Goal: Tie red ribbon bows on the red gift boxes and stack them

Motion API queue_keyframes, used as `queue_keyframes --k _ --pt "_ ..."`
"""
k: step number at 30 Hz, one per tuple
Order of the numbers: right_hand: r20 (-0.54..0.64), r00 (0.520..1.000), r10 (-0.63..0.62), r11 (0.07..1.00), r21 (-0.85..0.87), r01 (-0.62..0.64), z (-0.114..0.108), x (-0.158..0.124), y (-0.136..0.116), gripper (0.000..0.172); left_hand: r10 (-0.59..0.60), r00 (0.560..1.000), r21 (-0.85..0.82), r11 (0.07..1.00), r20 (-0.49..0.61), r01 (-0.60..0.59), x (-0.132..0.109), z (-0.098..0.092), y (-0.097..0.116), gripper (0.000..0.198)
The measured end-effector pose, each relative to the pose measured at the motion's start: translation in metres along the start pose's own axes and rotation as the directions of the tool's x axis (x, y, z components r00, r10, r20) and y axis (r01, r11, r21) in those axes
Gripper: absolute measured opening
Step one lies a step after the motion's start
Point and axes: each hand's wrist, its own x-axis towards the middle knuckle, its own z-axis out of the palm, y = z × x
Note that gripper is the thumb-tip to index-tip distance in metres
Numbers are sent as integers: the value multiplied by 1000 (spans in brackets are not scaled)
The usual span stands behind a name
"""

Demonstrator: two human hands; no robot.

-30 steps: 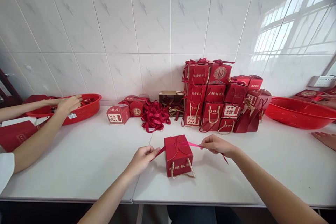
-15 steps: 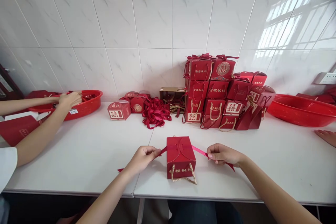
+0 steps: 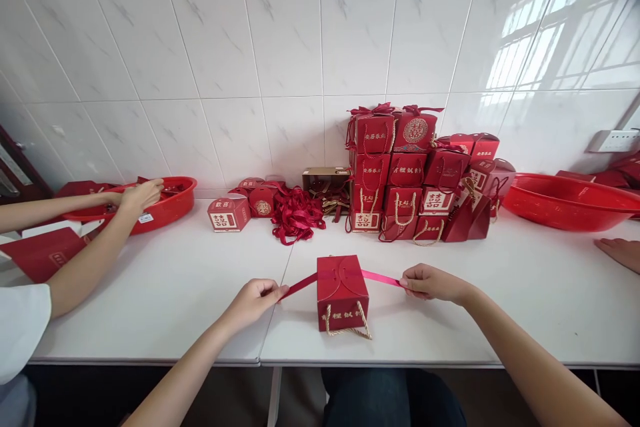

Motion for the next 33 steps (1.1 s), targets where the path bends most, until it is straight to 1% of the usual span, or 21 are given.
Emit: queue_keyframes --k 6,8,9,10,11,13,14,15,16,17,19,20,21,22,24,26,27,28,30,31,33 --pt "-124 991 54 991 -117 -68 -3 -13 6 53 -25 997 19 999 -69 27 -8 -7 -9 52" --pt "-234 971 43 972 -213 -94 -1 -16 8 49 -29 995 -23 999 -98 27 -8 -9 -10 51" --pt "-315 949 11 957 -272 -101 1 -17 8 44 -31 993 -47 999 -116 25 -8 -10 -11 50" --pt "-415 909 -39 941 -321 -106 5 -17 7 39 -34 987 -69 997 -154 24 -9 -10 -10 47" --pt "-519 849 -103 930 -353 -103 10 -17 4 35 -40 974 -86 996 -222 21 -9 -9 -9 44" --pt "-672 708 -217 926 -372 -69 23 -16 -3 33 -59 907 -103 995 -417 17 -13 -5 -5 42" --pt "-701 670 -245 928 -370 -48 32 -16 -8 34 -73 862 -111 994 -502 19 -16 -2 0 44" --pt "-690 680 -248 933 -359 -25 40 -16 -14 38 -85 832 -118 993 -548 23 -21 3 5 46" --pt "-642 732 -229 942 -337 -1 49 -17 -19 44 -90 839 -124 992 -537 27 -26 8 11 46" --pt "-567 801 -191 953 -302 14 57 -17 -24 51 -89 881 -127 991 -465 33 -32 13 19 46" --pt "-384 919 -91 978 -210 9 70 -16 -31 61 -55 972 -96 995 -229 34 -42 26 34 47" --pt "-304 952 -38 987 -160 -12 74 -15 -33 62 -29 991 -53 998 -131 22 -46 32 41 46" --pt "-247 969 15 993 -110 -44 78 -14 -33 62 -6 997 -5 1000 -74 6 -48 37 46 45" --pt "-212 975 68 995 -54 -81 80 -11 -31 61 6 998 31 1000 -63 -4 -48 42 50 43" --pt "-207 970 130 988 115 -108 83 -6 -27 57 -16 992 10 1000 -123 17 -44 50 52 38" --pt "-268 954 136 931 364 -30 86 -2 -22 50 -110 978 -177 981 -179 78 -35 55 48 45" --pt "-304 945 122 868 494 47 88 1 -20 45 -159 969 -309 946 -191 94 -30 57 46 54" --pt "-341 934 106 784 606 133 90 3 -19 43 -197 961 -447 890 -196 91 -25 58 44 61" --pt "-420 903 94 616 737 279 94 8 -18 42 -231 953 -701 712 -194 30 -18 59 43 65" --pt "-462 881 98 563 756 334 96 10 -17 40 -248 949 -801 599 -195 -8 -15 58 44 63" --pt "-554 824 121 536 735 415 97 15 -17 32 -308 932 -927 369 -190 -68 -12 53 50 49"
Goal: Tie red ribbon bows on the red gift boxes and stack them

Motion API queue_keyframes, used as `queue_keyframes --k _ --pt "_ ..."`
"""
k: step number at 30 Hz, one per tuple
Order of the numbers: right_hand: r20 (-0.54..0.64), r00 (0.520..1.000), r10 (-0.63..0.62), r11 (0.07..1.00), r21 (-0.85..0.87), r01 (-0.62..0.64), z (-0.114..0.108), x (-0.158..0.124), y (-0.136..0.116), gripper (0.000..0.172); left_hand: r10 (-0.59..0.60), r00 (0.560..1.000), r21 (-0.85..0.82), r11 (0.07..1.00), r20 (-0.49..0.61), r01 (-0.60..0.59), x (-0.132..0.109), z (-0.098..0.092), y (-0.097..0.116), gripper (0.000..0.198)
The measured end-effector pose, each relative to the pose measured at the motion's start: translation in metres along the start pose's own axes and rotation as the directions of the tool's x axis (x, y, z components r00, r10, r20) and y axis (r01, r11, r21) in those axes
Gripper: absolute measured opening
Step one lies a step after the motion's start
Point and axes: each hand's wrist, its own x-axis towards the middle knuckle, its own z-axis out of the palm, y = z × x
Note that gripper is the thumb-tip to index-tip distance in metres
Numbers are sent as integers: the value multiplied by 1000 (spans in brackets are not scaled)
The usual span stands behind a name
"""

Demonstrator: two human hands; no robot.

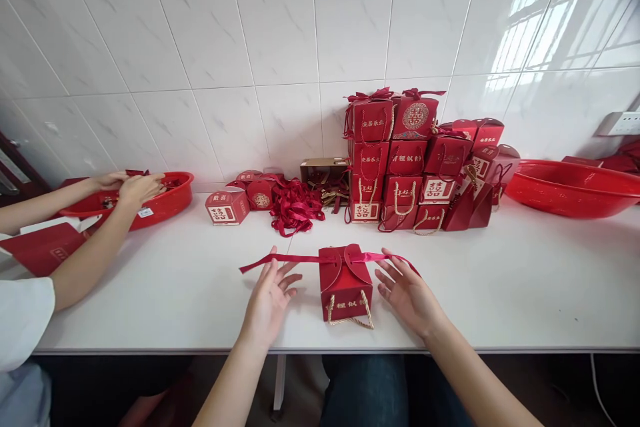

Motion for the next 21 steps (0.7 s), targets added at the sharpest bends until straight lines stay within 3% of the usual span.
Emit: queue_keyframes --k 3,6,10,15,18,21 --pt "-101 987 -124 992 -10 124 3 6 -3 28 -53 993 -236 971 -102 28 -1 5 18 29" --pt "-145 967 -211 975 37 219 5 8 -14 27 -21 990 -273 962 -140 -18 -5 9 36 23" --pt "-157 938 -310 946 52 321 14 6 -40 26 162 976 -110 978 -147 -179 -10 16 51 28" --pt "-131 877 -462 884 15 468 31 7 -72 22 417 908 168 899 -51 -403 -13 33 65 40" --pt "-63 841 -537 843 -80 533 42 7 -87 24 503 864 240 838 6 -489 -10 46 77 39" --pt "1 840 -542 832 -140 537 55 9 -100 26 536 841 232 812 68 -536 -6 61 90 33"
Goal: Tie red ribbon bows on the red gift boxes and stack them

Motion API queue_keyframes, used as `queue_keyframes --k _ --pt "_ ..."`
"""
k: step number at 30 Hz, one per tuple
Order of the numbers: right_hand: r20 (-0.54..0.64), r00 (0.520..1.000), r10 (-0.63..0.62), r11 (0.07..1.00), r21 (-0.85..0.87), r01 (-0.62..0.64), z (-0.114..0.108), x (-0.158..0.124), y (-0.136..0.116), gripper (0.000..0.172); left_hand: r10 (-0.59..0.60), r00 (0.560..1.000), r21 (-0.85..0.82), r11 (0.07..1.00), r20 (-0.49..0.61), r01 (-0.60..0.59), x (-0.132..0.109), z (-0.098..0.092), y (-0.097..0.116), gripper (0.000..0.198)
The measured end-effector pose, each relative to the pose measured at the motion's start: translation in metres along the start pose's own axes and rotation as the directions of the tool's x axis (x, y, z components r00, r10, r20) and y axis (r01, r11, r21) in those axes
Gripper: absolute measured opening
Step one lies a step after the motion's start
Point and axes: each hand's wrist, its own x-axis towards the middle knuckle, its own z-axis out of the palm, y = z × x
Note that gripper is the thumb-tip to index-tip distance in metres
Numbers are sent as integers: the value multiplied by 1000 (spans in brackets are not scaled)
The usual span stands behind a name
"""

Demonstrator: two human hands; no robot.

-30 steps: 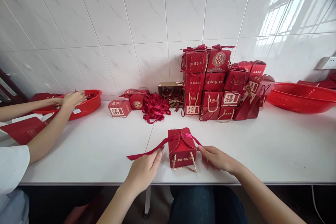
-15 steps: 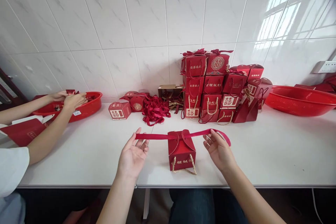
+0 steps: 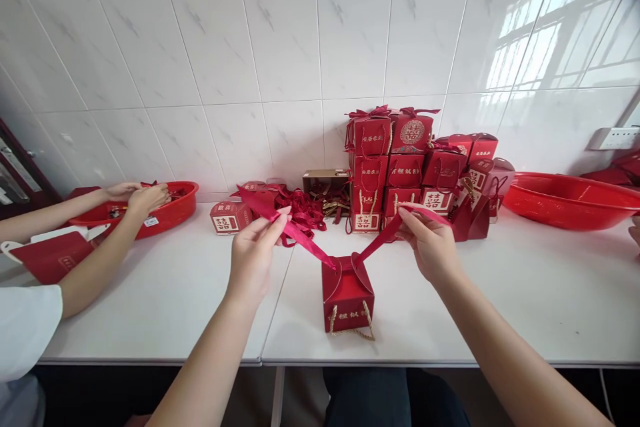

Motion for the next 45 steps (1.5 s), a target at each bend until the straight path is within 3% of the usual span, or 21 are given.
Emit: queue_keyframes --k 5,8,12,21,28,32,35,38,42,45 --pt "91 994 -57 994 -85 64 23 15 -15 33 53 984 13 998 172 -56 14 25 17 33" --pt "110 990 -84 992 -86 93 38 22 -22 36 105 970 26 993 220 -113 20 38 22 33" --pt "210 973 -91 988 -105 115 53 25 -27 35 92 954 33 994 286 -105 26 50 24 33" --pt "253 960 -118 980 -128 154 57 24 -36 34 28 925 113 991 379 -76 23 54 22 39" --pt "230 963 -143 982 -92 168 59 24 -41 30 27 930 125 989 366 -79 23 54 21 35" --pt "238 967 -91 995 -26 100 65 23 -42 33 32 915 106 991 403 -81 21 56 26 33" --pt "338 941 -11 996 -76 39 69 20 -45 34 19 867 137 985 498 -101 17 58 33 33" --pt "437 900 14 973 -211 88 69 15 -46 30 9 820 239 955 572 -177 13 59 37 35" --pt "595 803 39 989 -135 52 64 11 -40 23 10 815 354 897 580 -263 10 58 33 36" --pt "635 769 73 995 -94 -17 59 10 -31 21 8 821 375 887 570 -269 11 56 26 31"
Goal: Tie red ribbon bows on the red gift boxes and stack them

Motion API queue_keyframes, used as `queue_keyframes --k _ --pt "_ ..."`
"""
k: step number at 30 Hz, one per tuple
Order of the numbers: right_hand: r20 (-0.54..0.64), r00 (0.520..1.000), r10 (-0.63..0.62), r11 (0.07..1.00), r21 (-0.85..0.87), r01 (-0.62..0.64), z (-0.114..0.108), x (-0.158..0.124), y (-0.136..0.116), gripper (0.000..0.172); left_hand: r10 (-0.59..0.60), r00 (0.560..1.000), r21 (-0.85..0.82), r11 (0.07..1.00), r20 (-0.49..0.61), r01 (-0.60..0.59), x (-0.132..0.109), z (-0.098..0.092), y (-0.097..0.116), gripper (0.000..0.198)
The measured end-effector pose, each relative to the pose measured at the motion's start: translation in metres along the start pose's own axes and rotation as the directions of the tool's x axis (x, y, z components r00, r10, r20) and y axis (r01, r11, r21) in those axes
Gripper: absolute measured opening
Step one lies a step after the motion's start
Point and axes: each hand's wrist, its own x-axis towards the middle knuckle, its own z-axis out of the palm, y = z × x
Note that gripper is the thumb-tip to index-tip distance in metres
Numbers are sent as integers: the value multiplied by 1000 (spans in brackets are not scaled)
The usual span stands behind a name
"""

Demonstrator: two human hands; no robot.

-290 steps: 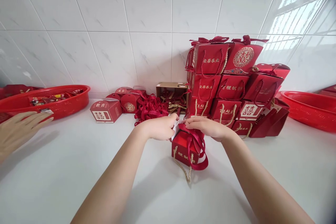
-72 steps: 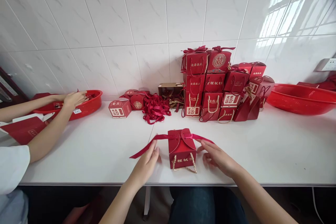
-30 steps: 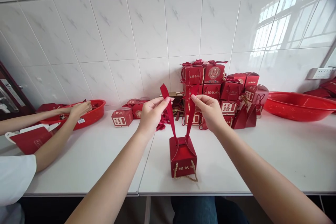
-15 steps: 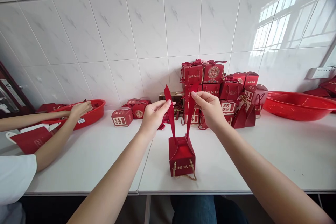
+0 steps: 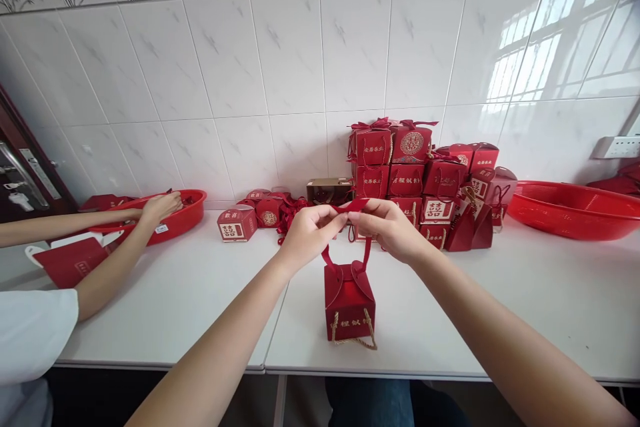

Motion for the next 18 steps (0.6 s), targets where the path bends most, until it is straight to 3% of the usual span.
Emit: queue_keyframes --k 4,7,9,11,14,16,18 --pt "36 998 -49 999 7 49 -4 0 6 20 -59 996 -118 991 74 68 -2 -2 -7 22" --pt "90 983 -157 971 -169 171 -10 -1 5 14 -125 987 -272 951 104 149 -3 -6 -9 26" --pt "156 946 -285 872 -368 324 -15 -2 5 12 -157 982 -364 913 105 185 -3 -9 -10 26" --pt "238 879 -414 705 -527 475 -20 -4 6 16 -178 977 -410 887 118 211 -4 -10 -9 25" --pt "319 791 -523 484 -653 583 -23 -6 11 26 -154 978 -448 871 137 200 -8 -9 -8 25" --pt "331 768 -549 428 -678 598 -21 -7 16 27 -115 986 -427 891 118 155 -11 -7 -7 25" --pt "294 775 -559 456 -672 584 -18 -9 19 25 -61 996 -283 956 64 77 -16 -5 -7 27"
